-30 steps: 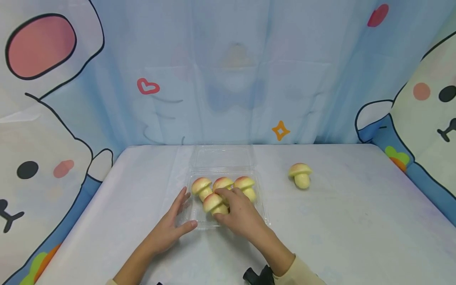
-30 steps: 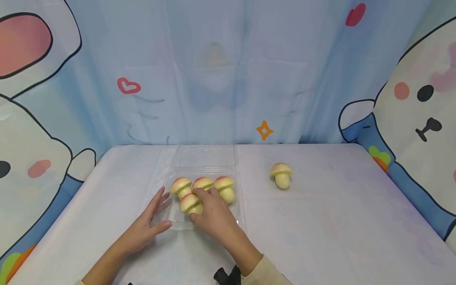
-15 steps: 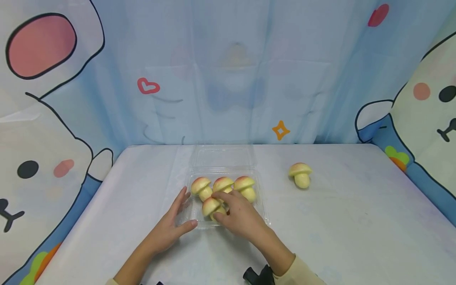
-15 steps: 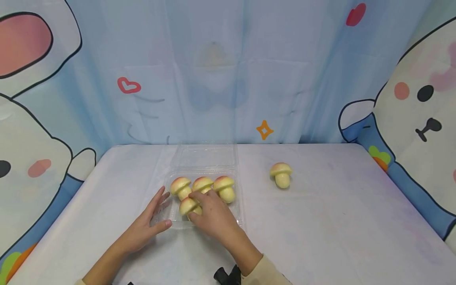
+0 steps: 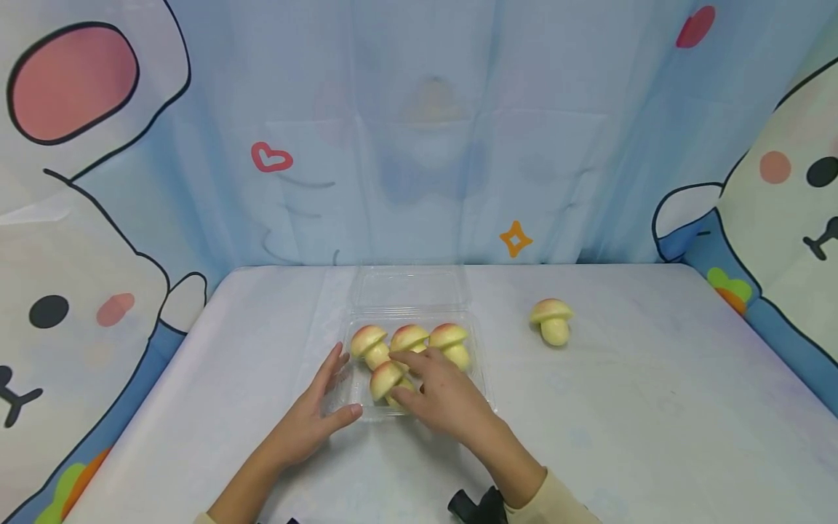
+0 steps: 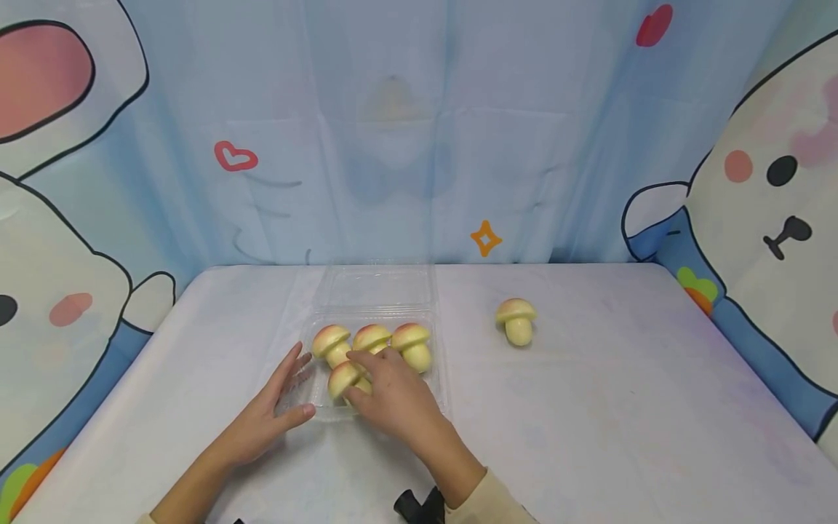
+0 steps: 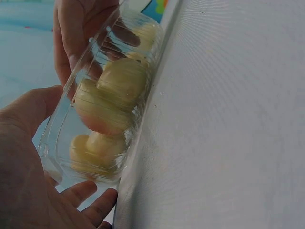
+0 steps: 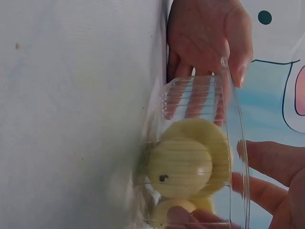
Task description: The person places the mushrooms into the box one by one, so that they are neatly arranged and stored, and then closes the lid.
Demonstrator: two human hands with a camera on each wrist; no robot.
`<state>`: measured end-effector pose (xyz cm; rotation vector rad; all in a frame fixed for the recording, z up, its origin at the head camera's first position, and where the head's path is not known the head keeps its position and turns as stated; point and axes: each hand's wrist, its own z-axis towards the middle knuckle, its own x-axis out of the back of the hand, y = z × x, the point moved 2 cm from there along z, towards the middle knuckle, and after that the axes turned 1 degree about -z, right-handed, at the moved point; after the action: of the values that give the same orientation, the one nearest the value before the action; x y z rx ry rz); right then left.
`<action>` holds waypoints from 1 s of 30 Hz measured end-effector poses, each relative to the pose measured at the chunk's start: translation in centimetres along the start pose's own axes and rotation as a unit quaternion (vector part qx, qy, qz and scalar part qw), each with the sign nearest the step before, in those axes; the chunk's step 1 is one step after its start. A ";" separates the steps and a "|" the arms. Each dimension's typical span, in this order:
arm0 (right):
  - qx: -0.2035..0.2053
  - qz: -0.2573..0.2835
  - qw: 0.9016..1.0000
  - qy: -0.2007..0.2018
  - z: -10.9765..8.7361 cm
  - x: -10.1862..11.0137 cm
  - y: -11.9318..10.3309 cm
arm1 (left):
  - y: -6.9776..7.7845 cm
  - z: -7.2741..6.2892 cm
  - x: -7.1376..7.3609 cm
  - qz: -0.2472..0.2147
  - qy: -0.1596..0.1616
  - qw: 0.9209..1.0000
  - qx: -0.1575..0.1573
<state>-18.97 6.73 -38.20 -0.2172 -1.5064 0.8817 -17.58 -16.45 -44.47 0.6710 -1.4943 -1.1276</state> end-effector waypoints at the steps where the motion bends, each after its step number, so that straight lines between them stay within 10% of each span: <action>1: -0.001 0.002 1.000 0.002 0.0 0.1 0.0 | 0.0 0.0 0.0 0.000 0.000 1.000 0.000; 30: -0.064 0.028 0.983 0.168 -0.1 7.0 3.6 | -0.1 0.0 0.0 0.000 0.000 1.000 -0.008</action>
<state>-21.39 13.58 -35.13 -0.4795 -1.2461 0.7500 -17.64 -16.50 -44.59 0.6609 -1.4845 -1.1385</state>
